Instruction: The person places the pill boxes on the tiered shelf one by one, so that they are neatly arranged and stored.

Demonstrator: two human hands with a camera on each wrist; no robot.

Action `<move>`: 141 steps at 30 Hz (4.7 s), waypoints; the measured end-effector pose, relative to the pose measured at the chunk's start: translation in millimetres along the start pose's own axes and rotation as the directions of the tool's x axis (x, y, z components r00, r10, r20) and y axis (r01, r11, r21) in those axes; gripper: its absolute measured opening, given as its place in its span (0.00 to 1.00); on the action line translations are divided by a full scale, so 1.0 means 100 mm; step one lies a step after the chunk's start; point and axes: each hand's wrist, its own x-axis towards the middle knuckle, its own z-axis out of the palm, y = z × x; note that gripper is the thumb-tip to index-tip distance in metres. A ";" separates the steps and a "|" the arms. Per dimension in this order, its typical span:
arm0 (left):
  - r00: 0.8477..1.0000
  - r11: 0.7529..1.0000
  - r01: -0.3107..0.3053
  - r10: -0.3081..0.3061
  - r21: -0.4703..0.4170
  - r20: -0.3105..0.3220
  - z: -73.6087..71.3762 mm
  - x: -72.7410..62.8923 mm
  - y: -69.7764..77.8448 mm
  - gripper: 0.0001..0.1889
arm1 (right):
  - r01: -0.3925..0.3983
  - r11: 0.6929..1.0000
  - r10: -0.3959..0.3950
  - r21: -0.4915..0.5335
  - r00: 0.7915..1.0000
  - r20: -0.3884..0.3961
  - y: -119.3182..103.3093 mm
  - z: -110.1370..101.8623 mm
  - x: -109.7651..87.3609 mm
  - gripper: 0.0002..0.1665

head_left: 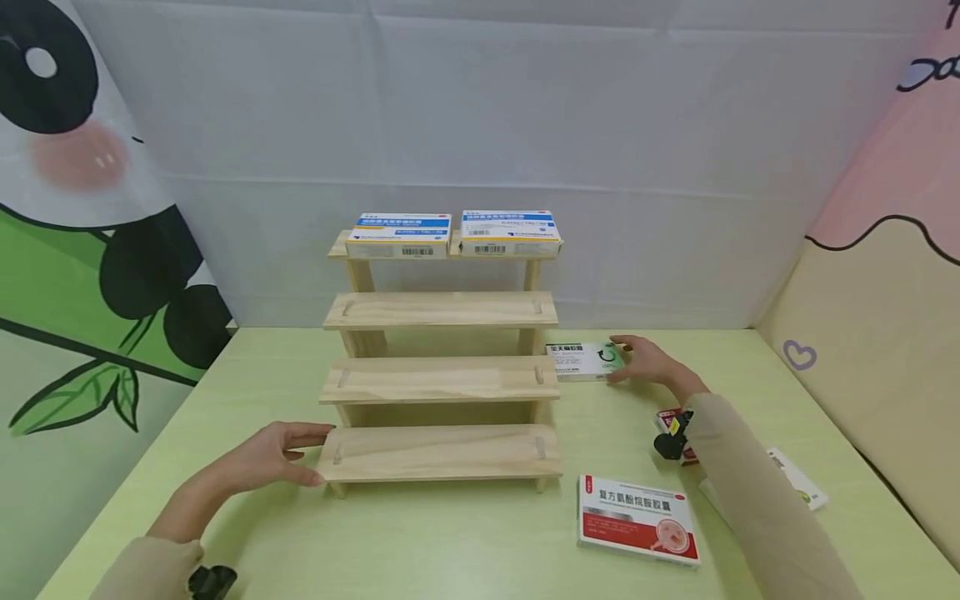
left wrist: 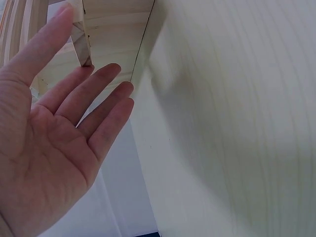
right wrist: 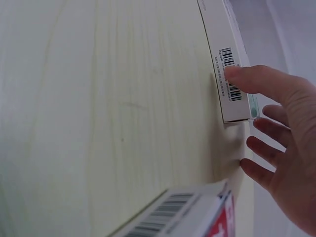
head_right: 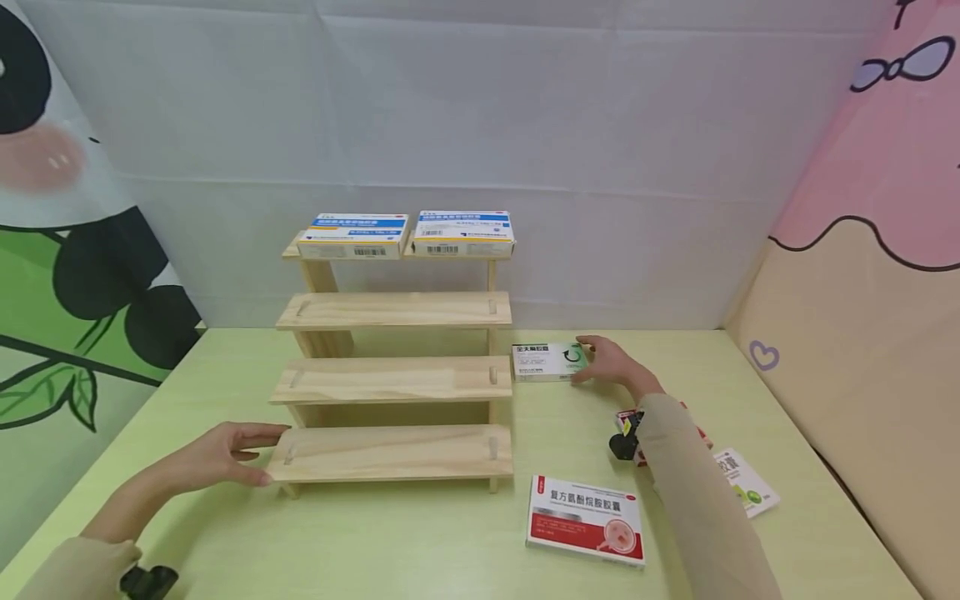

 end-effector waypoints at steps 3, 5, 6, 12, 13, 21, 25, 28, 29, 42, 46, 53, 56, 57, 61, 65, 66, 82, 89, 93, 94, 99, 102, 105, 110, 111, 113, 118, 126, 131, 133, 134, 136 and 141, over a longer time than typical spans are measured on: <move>1.000 1.000 -0.002 0.002 0.000 -0.001 0.00 0.00 0.00 0.38 | -0.006 1.000 0.006 -0.010 1.000 0.008 -0.02 0.01 0.01 0.47; 1.000 1.000 -0.002 0.002 -0.001 -0.002 0.00 -0.01 0.00 0.38 | -0.013 1.000 0.013 -0.016 1.000 0.009 -0.03 0.01 0.00 0.46; 1.000 1.000 -0.002 0.002 -0.001 -0.003 0.00 -0.01 -0.01 0.38 | -0.014 1.000 0.015 -0.020 1.000 0.009 -0.04 0.01 0.00 0.46; 1.000 1.000 -0.008 0.008 -0.005 -0.003 -0.01 0.00 -0.01 0.38 | -0.018 0.999 0.018 -0.034 1.000 0.004 -0.10 -0.01 -0.06 0.46; 1.000 1.000 -0.008 0.008 -0.006 -0.003 -0.01 0.00 -0.01 0.38 | -0.017 0.999 0.017 -0.035 1.000 0.001 -0.11 -0.01 -0.06 0.45; 1.000 1.000 0.000 0.000 -0.003 -0.001 0.00 -0.01 -0.01 0.37 | 0.016 0.999 -0.018 -0.050 0.999 -0.044 -0.13 -0.04 -0.11 0.44; 1.000 1.000 0.003 -0.003 -0.006 0.001 0.00 -0.01 -0.01 0.37 | 0.026 0.998 -0.031 -0.065 0.997 -0.069 -0.18 -0.10 -0.18 0.44; 1.000 1.000 0.003 -0.003 -0.010 0.003 0.00 -0.01 -0.01 0.37 | 0.024 0.997 -0.030 -0.069 0.996 -0.089 -0.21 -0.15 -0.23 0.45; 1.000 1.000 0.006 -0.006 -0.011 0.004 0.00 0.00 -0.01 0.37 | 0.024 0.997 -0.031 -0.072 0.995 -0.098 -0.21 -0.17 -0.25 0.45; 1.000 1.000 0.010 -0.010 -0.026 0.004 0.00 -0.01 -0.02 0.37 | 0.073 0.993 -0.086 -0.097 0.986 -0.143 -0.30 -0.43 -0.42 0.46; 1.000 1.000 -0.002 0.002 -0.019 0.001 0.00 -0.02 -0.03 0.37 | 0.095 0.990 -0.110 -0.101 0.981 -0.157 -0.36 -0.50 -0.46 0.45; 1.000 1.000 0.023 -0.023 -0.004 -0.016 0.01 -0.02 -0.05 0.37 | 0.107 0.987 -0.127 -0.122 0.976 -0.176 -0.46 -0.63 -0.55 0.44; 1.000 1.000 0.016 -0.016 -0.003 -0.014 0.01 -0.02 -0.05 0.37 | 0.119 0.985 -0.141 -0.126 0.972 -0.187 -0.51 -0.68 -0.61 0.43; 1.000 1.000 0.012 -0.012 -0.005 -0.013 0.01 -0.02 -0.04 0.37 | 0.123 0.984 -0.146 -0.126 0.971 -0.191 -0.52 -0.69 -0.62 0.43; 1.000 1.000 -0.004 0.004 -0.016 -0.005 0.01 -0.02 -0.03 0.37 | 0.138 0.981 -0.163 -0.134 0.965 -0.207 -0.57 -0.74 -0.67 0.42; 1.000 1.000 -0.003 0.003 -0.024 -0.002 0.01 -0.02 -0.03 0.37 | 0.151 0.977 -0.182 -0.148 0.957 -0.227 -0.61 -0.79 -0.72 0.41; 1.000 1.000 -0.001 0.001 -0.026 -0.001 0.01 -0.02 -0.03 0.37 | 0.156 0.976 -0.188 -0.151 0.955 -0.231 -0.62 -0.80 -0.73 0.41; 1.000 1.000 -0.015 0.014 -0.024 -0.010 0.02 -0.04 -0.02 0.37 | 0.170 0.969 -0.215 -0.179 0.936 -0.280 -0.82 -0.94 -0.86 0.40; 1.000 1.000 -0.010 0.010 -0.026 -0.004 0.01 -0.06 -0.02 0.37 | 0.188 0.964 -0.239 -0.190 0.923 -0.301 -0.91 -0.96 -0.89 0.40; 1.000 1.000 -0.010 0.010 -0.027 -0.001 0.01 -0.05 -0.03 0.37 | 0.194 0.964 -0.243 -0.181 0.921 -0.306 -0.97 -0.98 -0.93 0.40; 1.000 0.999 -0.011 0.011 -0.030 0.000 0.01 -0.05 -0.03 0.37 | 0.198 0.963 -0.246 -0.180 0.919 -0.307 -0.99 -0.98 -0.94 0.40; 1.000 0.999 -0.012 0.012 -0.040 -0.004 0.02 -0.05 -0.04 0.37 | 0.226 0.959 -0.272 -0.172 0.906 -0.324 -1.06 -1.02 -0.95 0.38; 1.000 1.000 0.000 0.000 -0.027 -0.009 0.02 -0.05 -0.05 0.37 | 0.228 0.961 -0.268 -0.157 0.906 -0.328 -1.10 -1.03 -0.94 0.38; 1.000 1.000 -0.007 0.007 -0.015 -0.011 0.02 -0.05 -0.04 0.37 | 0.212 0.967 -0.248 -0.143 0.912 -0.326 -1.14 -1.03 -0.94 0.38; 1.000 1.000 -0.016 0.016 0.000 -0.016 0.02 -0.04 -0.02 0.39 | 0.211 0.967 -0.246 -0.142 0.918 -0.310 -1.22 -0.99 -0.96 0.39; 1.000 1.000 -0.009 0.009 0.004 -0.015 0.03 -0.04 -0.02 0.39 | 0.217 0.965 -0.253 -0.147 0.917 -0.307 -1.24 -0.98 -0.96 0.39; 1.000 1.000 -0.005 0.005 0.004 -0.016 0.03 -0.05 -0.02 0.39 | 0.234 0.960 -0.272 -0.155 0.913 -0.304 -1.28 -0.96 -0.95 0.39; 1.000 1.000 -0.012 0.012 -0.007 -0.021 0.04 -0.06 -0.02 0.39 | 0.263 0.949 -0.306 -0.172 0.902 -0.304 -1.36 -0.90 -0.90 0.39; 1.000 0.999 -0.008 0.008 -0.031 -0.023 0.04 -0.06 -0.01 0.40 | 0.317 0.934 -0.353 -0.166 0.891 -0.287 -1.48 -0.81 -0.85 0.39; 1.000 0.999 -0.012 0.011 -0.038 -0.024 0.03 -0.07 -0.03 0.40 | 0.320 0.934 -0.353 -0.161 0.896 -0.269 -1.60 -0.73 -0.82 0.40; 0.999 0.998 -0.030 0.029 -0.055 -0.016 0.03 -0.07 -0.04 0.39 | 0.318 0.935 -0.349 -0.157 0.900 -0.260 -1.64 -0.70 -0.80 0.40; 0.999 0.998 -0.034 0.033 -0.061 -0.013 0.03 -0.07 -0.03 0.39 | 0.316 0.936 -0.347 -0.157 0.902 -0.255 -1.66 -0.68 -0.79 0.40; 0.999 0.996 -0.038 0.038 -0.076 -0.007 0.03 -0.07 -0.04 0.38 | 0.316 0.936 -0.346 -0.152 0.905 -0.248 -1.69 -0.65 -0.78 0.41; 0.999 0.994 -0.040 0.040 -0.102 -0.002 0.04 -0.07 -0.03 0.38 | 0.338 0.930 -0.364 -0.142 0.896 -0.254 -1.78 -0.55 -0.73 0.41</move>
